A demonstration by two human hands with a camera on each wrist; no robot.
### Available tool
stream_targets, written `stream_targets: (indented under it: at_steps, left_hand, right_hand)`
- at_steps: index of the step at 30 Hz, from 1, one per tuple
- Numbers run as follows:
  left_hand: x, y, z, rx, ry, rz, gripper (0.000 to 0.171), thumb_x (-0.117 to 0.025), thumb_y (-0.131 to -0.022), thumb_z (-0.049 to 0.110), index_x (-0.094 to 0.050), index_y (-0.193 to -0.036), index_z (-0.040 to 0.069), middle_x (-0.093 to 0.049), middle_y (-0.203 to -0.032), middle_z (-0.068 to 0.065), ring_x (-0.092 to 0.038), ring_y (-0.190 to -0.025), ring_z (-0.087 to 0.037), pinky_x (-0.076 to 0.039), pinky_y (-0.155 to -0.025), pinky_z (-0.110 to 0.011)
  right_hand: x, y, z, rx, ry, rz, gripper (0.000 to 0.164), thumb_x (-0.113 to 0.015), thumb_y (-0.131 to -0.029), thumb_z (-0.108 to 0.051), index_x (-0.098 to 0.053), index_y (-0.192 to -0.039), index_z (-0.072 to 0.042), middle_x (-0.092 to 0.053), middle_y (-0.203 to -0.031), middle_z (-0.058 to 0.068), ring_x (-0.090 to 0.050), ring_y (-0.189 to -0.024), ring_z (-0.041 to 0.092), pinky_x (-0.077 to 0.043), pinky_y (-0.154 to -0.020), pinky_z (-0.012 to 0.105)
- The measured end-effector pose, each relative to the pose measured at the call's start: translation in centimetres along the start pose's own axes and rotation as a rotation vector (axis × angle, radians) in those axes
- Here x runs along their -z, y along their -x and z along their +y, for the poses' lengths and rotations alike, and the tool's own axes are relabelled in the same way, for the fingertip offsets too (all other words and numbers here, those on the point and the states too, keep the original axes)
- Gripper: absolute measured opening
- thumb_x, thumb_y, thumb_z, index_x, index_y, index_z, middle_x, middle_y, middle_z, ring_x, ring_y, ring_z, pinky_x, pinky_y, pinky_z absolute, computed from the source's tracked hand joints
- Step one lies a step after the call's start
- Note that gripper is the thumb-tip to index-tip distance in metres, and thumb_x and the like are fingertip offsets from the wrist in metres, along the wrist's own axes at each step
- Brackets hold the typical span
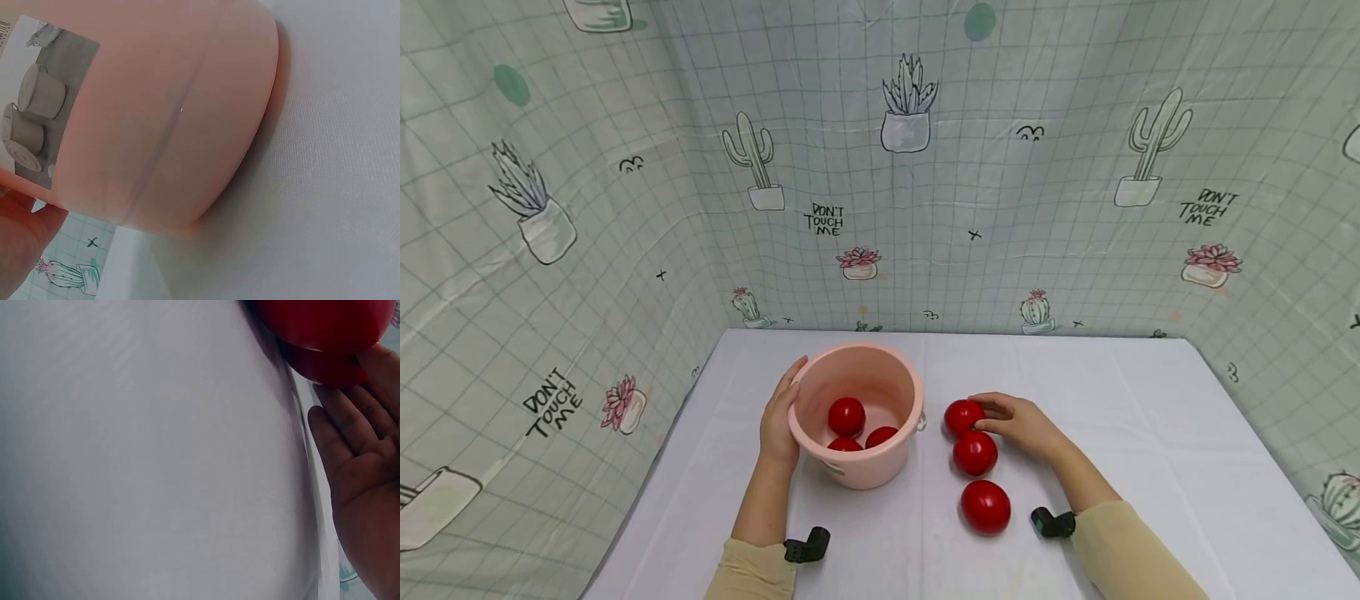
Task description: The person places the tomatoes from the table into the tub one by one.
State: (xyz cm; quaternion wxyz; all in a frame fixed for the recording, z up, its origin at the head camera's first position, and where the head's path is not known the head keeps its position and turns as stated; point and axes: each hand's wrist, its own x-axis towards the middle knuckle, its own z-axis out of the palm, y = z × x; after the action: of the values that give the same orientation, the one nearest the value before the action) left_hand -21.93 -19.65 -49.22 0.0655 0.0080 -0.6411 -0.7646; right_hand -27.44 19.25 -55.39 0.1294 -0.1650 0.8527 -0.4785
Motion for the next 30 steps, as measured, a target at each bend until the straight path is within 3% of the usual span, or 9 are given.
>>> stream_targets:
  at_steps: [9,30]
  left_hand:
    - [0.0,0.0,0.0,-0.002,-0.004,0.005,0.047,-0.029,-0.104,0.029,-0.045,-0.147,0.028,-0.043,-0.155,0.005,-0.031,-0.147,-0.013,-0.026,-0.122,-0.044]
    - [0.1,0.1,0.0,-0.008,-0.031,0.009,0.047,-0.029,-0.103,0.030,-0.047,-0.146,0.031,-0.044,-0.154,0.007,-0.033,-0.145,-0.013,-0.027,-0.122,-0.046]
  right_hand:
    - [1.2,-0.3,-1.0,-0.010,0.031,0.016,0.053,-0.072,-0.089,-0.037,-0.057,-0.137,-0.021,-0.064,-0.134,0.008,-0.061,-0.125,0.029,-0.052,-0.101,0.047]
    - [4.1,-2.9,-6.4,0.041,0.042,0.016,0.056,-0.071,-0.087,-0.043,-0.057,-0.138,-0.023,-0.065,-0.132,0.005,-0.061,-0.125,0.025,-0.053,-0.100,0.044]
